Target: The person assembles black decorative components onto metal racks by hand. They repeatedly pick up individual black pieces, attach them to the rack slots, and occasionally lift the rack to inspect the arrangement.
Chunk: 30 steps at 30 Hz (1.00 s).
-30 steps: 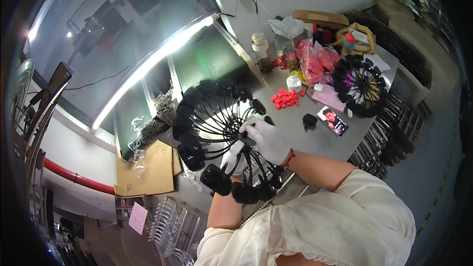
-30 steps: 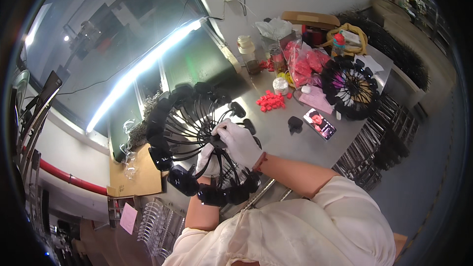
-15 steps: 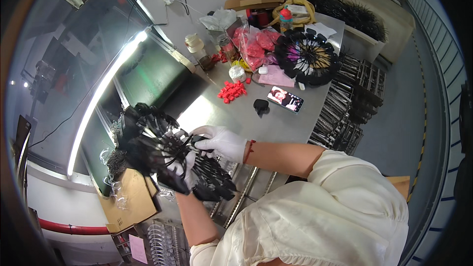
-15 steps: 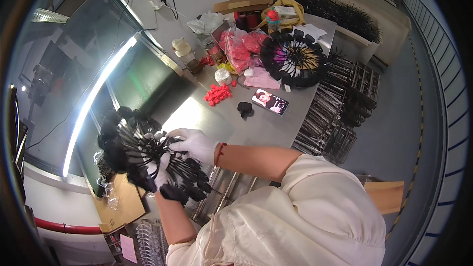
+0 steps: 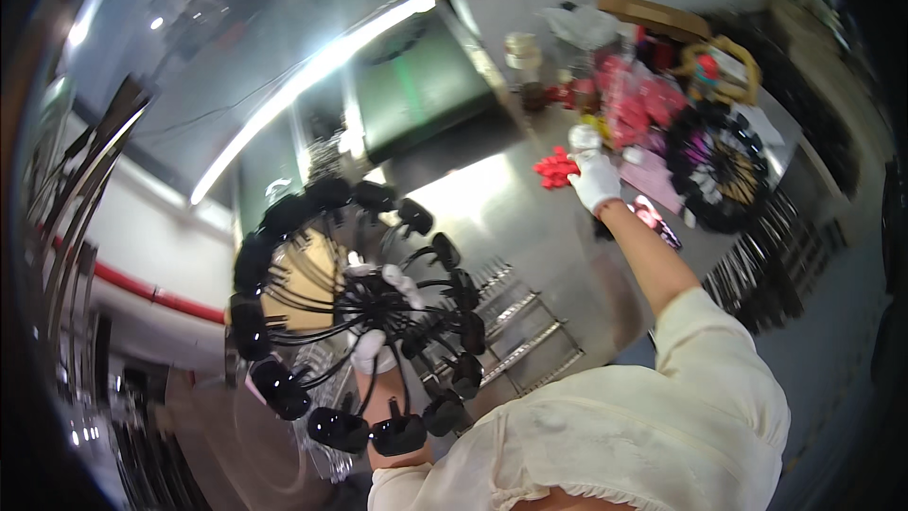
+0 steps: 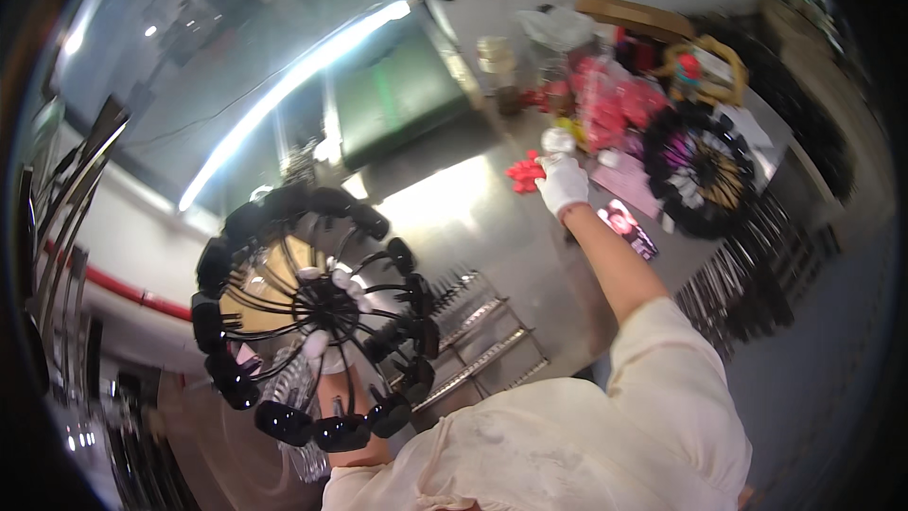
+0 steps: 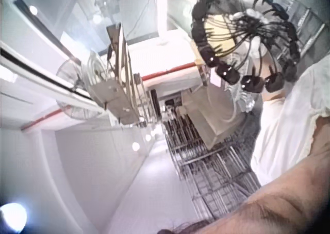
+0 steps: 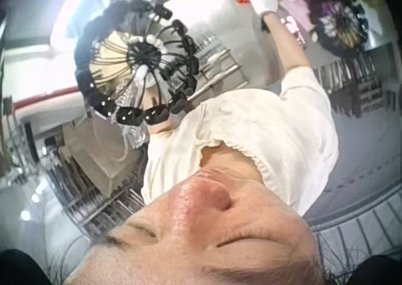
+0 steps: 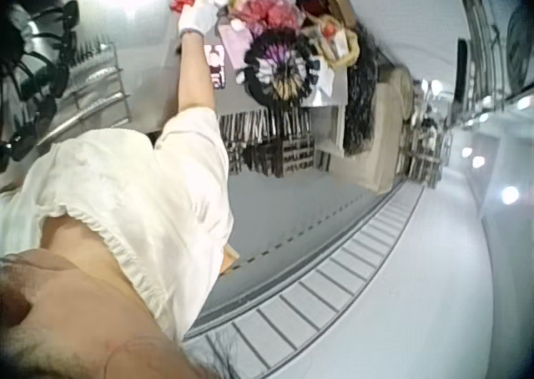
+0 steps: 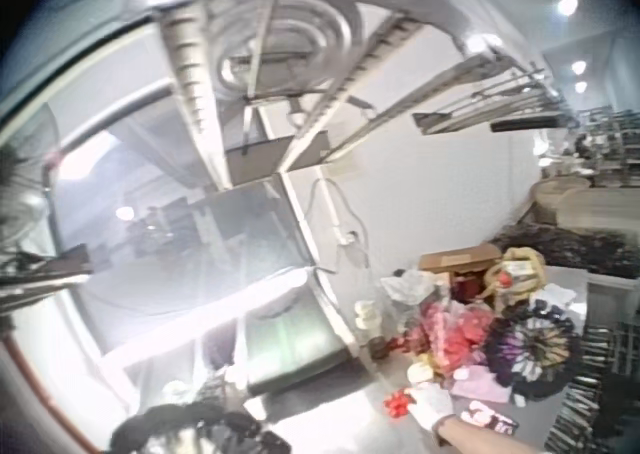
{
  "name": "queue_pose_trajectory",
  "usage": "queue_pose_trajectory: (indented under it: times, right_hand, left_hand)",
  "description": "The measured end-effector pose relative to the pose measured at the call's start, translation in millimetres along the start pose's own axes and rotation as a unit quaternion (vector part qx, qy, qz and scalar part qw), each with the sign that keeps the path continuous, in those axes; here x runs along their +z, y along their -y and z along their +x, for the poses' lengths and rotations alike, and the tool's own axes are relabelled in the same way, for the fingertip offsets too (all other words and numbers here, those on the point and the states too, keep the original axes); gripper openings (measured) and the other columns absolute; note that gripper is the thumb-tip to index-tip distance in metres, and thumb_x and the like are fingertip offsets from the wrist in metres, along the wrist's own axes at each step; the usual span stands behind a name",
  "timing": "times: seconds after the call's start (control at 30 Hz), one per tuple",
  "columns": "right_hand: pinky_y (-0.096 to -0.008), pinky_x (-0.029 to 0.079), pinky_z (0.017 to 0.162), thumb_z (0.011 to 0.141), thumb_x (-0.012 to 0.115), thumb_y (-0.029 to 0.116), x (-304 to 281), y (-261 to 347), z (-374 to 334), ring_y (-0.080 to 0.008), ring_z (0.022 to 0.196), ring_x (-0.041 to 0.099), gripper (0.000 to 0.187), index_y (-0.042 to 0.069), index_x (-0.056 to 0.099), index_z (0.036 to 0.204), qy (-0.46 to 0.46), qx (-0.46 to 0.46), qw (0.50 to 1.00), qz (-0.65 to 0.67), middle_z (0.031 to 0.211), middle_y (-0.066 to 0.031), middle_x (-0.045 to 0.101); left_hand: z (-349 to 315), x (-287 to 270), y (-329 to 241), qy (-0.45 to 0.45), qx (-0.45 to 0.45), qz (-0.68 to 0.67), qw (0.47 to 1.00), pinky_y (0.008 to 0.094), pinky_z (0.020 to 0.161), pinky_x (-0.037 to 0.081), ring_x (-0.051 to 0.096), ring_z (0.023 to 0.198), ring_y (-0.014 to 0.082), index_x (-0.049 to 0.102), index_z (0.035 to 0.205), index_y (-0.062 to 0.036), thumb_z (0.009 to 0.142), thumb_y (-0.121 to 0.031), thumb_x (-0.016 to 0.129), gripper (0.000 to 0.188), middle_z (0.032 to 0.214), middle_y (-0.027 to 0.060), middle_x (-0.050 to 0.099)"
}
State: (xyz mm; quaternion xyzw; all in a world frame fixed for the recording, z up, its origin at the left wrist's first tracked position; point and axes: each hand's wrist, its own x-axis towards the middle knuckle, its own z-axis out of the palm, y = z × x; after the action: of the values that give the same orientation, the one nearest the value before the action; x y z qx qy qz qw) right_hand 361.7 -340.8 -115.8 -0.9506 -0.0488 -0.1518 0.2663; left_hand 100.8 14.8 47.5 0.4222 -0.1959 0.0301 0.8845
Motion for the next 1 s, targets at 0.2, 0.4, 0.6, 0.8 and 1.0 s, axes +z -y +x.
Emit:
queue_pose_trajectory:
  times: [0.2,0.4,0.6,0.8,1.0]
  right_hand:
    - [-0.0438,0.045,0.112,0.092,0.073,0.021,-109,193,-66,-0.0344,0.135,0.053,0.048,0.020,0.064,0.139,0.117,-0.357,0.876,0.302,0.150,-0.0150,0.051]
    - [-0.0483,0.057,0.082,0.087,0.064,0.020,-99,214,-79,-0.0402,0.092,0.068,0.029,0.015,0.071,0.115,0.063,-0.385,0.892,0.229,0.107,-0.0177,0.067]
    - [-0.0329,0.049,0.061,0.091,0.060,0.011,-52,103,-127,-0.0110,0.067,0.056,0.015,0.009,0.071,0.102,0.771,-0.218,0.486,0.350,0.077,-0.0002,0.060]
    - [-0.0429,0.054,0.088,0.094,0.065,0.014,-124,139,-143,-0.0335,0.108,0.064,0.034,0.015,0.069,0.127,0.074,-0.248,0.921,0.291,0.120,-0.0182,0.065]
    - [-0.0423,0.054,0.098,0.083,0.072,0.012,-151,174,-147,-0.0368,0.117,0.064,0.038,0.017,0.070,0.121,-0.024,-0.302,0.885,0.355,0.136,-0.0158,0.060]
  left_hand:
    - [-16,-10,-3,0.015,-0.101,-0.109,0.989,0.0578,0.098,0.050,0.052,0.119,0.0390,0.061,0.136,-0.0254,0.095,-0.030,0.069,0.041,0.127,0.0151,0.056]
    - [-23,14,-8,0.165,-0.133,0.040,0.976,0.0487,0.098,0.053,0.054,0.122,0.0336,0.044,0.143,-0.0183,0.058,-0.008,0.100,0.102,0.131,0.0155,0.047]
    - [-7,49,-58,0.218,-0.267,0.540,0.768,0.0387,0.093,0.052,0.063,0.108,0.0241,0.058,0.121,-0.0013,0.083,-0.016,0.081,0.047,0.120,0.0132,0.063]
    - [-18,37,-40,0.138,-0.333,0.082,0.929,0.0418,0.099,0.051,0.062,0.115,0.0255,0.054,0.128,-0.0020,0.076,-0.009,0.085,0.061,0.122,0.0142,0.061]
    - [-5,52,-19,0.225,-0.395,0.025,0.890,0.0450,0.106,0.050,0.060,0.121,0.0268,0.050,0.135,-0.0027,0.070,-0.003,0.089,0.077,0.124,0.0153,0.060]
